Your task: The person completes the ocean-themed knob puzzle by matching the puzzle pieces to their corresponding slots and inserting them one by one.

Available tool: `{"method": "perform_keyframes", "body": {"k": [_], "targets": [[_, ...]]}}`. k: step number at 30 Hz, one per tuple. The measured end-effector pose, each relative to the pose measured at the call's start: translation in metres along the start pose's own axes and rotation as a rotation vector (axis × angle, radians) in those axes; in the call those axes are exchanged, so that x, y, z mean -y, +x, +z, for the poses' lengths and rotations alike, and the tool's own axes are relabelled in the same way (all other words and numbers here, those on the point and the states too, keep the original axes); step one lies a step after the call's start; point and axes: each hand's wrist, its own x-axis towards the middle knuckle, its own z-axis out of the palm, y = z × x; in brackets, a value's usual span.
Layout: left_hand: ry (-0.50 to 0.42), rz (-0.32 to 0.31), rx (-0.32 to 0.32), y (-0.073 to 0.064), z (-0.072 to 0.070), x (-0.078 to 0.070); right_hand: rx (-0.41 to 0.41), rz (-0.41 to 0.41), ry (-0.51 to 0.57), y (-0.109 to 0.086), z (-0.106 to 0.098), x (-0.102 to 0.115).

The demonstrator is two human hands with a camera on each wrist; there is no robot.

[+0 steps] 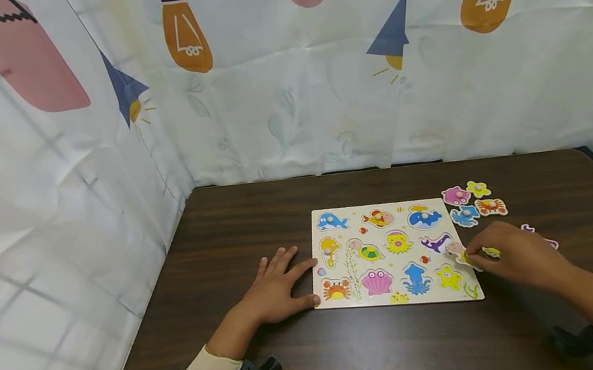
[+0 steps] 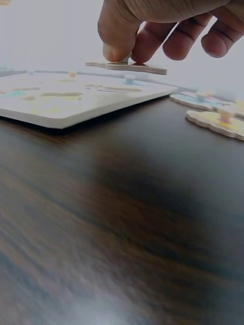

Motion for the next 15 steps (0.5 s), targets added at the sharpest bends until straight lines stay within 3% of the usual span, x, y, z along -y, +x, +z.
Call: {"method": "perform_keyframes", "body": {"k": [5,15], "targets": [[-0.001,0.000,-0.003,0.000,0.001,0.000,0.020,0.010,0.004,0.009,0.000,0.008],[0.003,-0.005,0.001,0.002,0.002,0.001,0.002,-0.044,0.000,0.026,0.006,0.018]]}}
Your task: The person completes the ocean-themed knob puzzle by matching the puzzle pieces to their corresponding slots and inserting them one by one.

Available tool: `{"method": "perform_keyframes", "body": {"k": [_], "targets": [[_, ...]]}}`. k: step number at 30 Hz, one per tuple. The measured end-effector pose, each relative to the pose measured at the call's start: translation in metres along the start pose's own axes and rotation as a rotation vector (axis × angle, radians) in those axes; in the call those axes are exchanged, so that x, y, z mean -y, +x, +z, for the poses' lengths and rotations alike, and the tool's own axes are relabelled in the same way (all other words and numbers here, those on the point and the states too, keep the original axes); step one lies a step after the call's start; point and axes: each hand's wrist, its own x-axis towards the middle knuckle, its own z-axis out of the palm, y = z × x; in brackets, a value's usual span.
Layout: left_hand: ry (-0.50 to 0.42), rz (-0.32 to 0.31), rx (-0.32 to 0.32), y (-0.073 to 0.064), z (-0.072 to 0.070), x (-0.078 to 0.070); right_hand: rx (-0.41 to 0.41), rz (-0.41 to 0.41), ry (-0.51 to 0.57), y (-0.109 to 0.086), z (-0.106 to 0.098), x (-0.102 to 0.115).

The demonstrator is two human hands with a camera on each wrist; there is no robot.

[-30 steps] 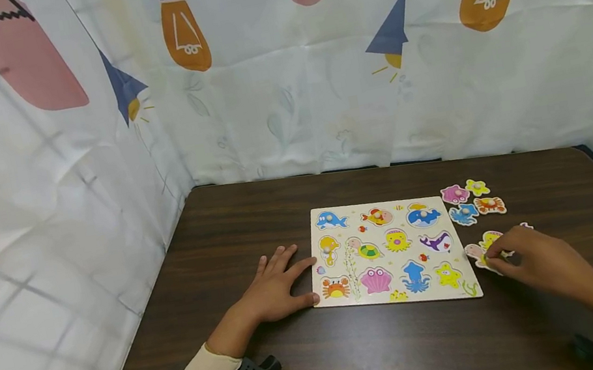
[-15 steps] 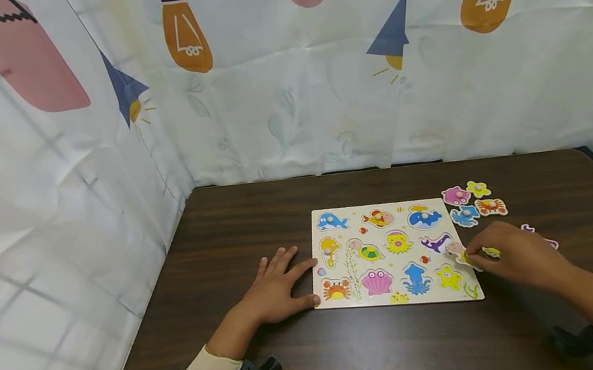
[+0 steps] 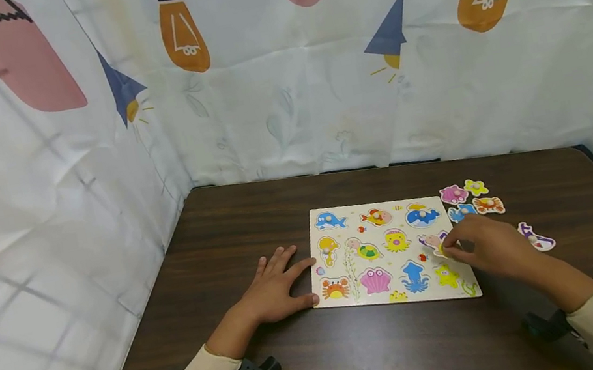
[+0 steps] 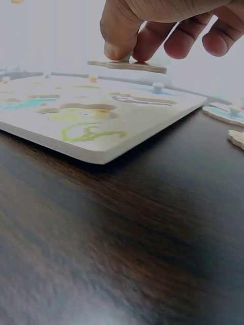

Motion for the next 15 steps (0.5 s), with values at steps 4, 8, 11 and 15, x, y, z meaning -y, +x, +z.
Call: {"method": "perform_keyframes", "body": {"k": [4,8,11,15], "targets": [[0.000,0.005,-0.001,0.000,0.000,0.000,0.017,0.010,0.013,0.007,0.002,0.004],[-0.001,0.009,-0.001,0.000,-0.001,0.001,0.044,0.016,0.034,0.014,0.005,0.007],[-0.007,0.012,-0.003,-0.001,-0.001,0.000,0.041,0.007,0.049,0.018,0.006,0.010],[-0.006,0.009,0.000,-0.001,-0.001,0.000,0.028,-0.004,0.053,0.025,0.008,0.014]]}}
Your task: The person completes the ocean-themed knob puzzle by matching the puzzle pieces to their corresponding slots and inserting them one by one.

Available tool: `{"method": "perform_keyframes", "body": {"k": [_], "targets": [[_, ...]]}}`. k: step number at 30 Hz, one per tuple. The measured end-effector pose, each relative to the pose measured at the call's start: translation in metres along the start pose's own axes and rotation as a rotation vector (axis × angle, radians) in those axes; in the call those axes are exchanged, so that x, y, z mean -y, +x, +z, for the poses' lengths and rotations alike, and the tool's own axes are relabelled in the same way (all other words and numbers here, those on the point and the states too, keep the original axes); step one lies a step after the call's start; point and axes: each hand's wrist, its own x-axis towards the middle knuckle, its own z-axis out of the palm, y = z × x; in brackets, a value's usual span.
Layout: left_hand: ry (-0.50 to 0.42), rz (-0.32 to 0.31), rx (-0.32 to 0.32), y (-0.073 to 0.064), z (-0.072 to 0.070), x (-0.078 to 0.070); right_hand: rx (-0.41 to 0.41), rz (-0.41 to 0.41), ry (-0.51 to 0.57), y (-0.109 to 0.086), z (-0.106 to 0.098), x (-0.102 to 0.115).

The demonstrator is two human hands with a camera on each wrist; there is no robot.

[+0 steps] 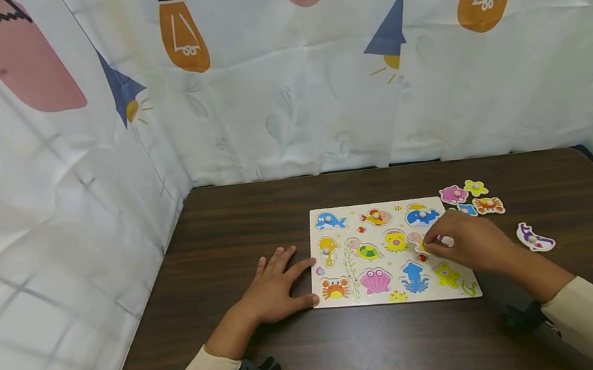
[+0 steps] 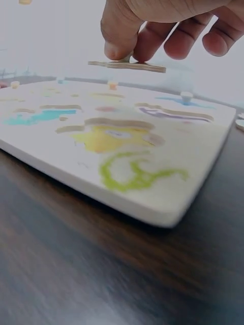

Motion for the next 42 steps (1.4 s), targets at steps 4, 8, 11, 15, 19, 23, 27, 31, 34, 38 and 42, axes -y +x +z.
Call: {"method": "perform_keyframes", "body": {"k": [4,8,11,15,19,23,27,31,34,38,42], "targets": [[0.006,-0.003,-0.002,0.000,0.000,0.000,0.006,-0.014,0.013,0.009,0.002,0.006],[0.004,-0.011,0.000,-0.001,0.000,-0.001,0.014,-0.028,0.030,0.018,0.007,0.011],[0.001,-0.016,0.004,-0.001,0.000,-0.001,0.029,-0.029,0.035,0.023,0.010,0.014],[0.006,-0.017,0.009,-0.001,0.000,0.000,0.046,-0.029,0.036,0.028,0.011,0.018],[0.003,-0.014,0.005,-0.001,0.001,0.000,0.049,-0.044,0.046,0.033,0.012,0.022],[-0.001,-0.013,0.001,-0.002,0.000,-0.001,0.065,-0.029,0.053,0.039,0.014,0.027],[-0.002,-0.007,-0.005,-0.002,-0.001,-0.002,0.096,0.001,0.059,0.045,0.017,0.030],[-0.005,-0.004,-0.009,-0.003,-0.001,-0.002,0.116,0.009,0.066,0.050,0.022,0.032],[-0.001,-0.011,0.000,-0.003,-0.001,-0.002,0.122,0.009,0.070,0.054,0.025,0.034],[0.000,-0.012,0.001,-0.003,-0.001,-0.002,0.125,0.007,0.072,0.057,0.028,0.036],[0.002,-0.010,-0.004,-0.002,0.000,-0.002,0.127,-0.001,0.078,0.060,0.030,0.040]]}}
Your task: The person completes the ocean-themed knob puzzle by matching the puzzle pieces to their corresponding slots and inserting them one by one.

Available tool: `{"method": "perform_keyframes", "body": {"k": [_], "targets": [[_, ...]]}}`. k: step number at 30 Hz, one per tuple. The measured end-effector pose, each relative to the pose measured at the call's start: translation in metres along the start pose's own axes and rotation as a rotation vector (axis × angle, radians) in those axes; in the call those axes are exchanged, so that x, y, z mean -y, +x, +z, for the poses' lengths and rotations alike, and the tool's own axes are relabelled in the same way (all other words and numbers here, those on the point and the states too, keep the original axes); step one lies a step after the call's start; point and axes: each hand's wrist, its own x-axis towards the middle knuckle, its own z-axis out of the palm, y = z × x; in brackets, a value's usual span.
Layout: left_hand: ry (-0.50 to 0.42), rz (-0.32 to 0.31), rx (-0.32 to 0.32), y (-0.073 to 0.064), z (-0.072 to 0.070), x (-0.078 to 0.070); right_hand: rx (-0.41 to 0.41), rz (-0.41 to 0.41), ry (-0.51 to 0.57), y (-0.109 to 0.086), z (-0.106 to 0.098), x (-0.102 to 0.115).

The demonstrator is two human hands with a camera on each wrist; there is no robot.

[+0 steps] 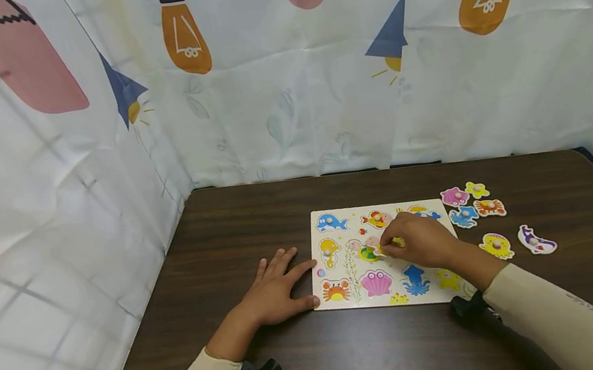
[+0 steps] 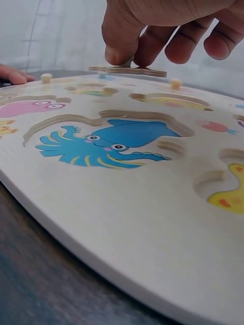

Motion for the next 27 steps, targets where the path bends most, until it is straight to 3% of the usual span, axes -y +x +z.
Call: {"method": "perform_keyframes", "body": {"k": [27], "targets": [[-0.006,0.016,-0.009,0.001,0.001,0.001,0.024,-0.024,-0.018,0.021,0.014,0.016]]}}
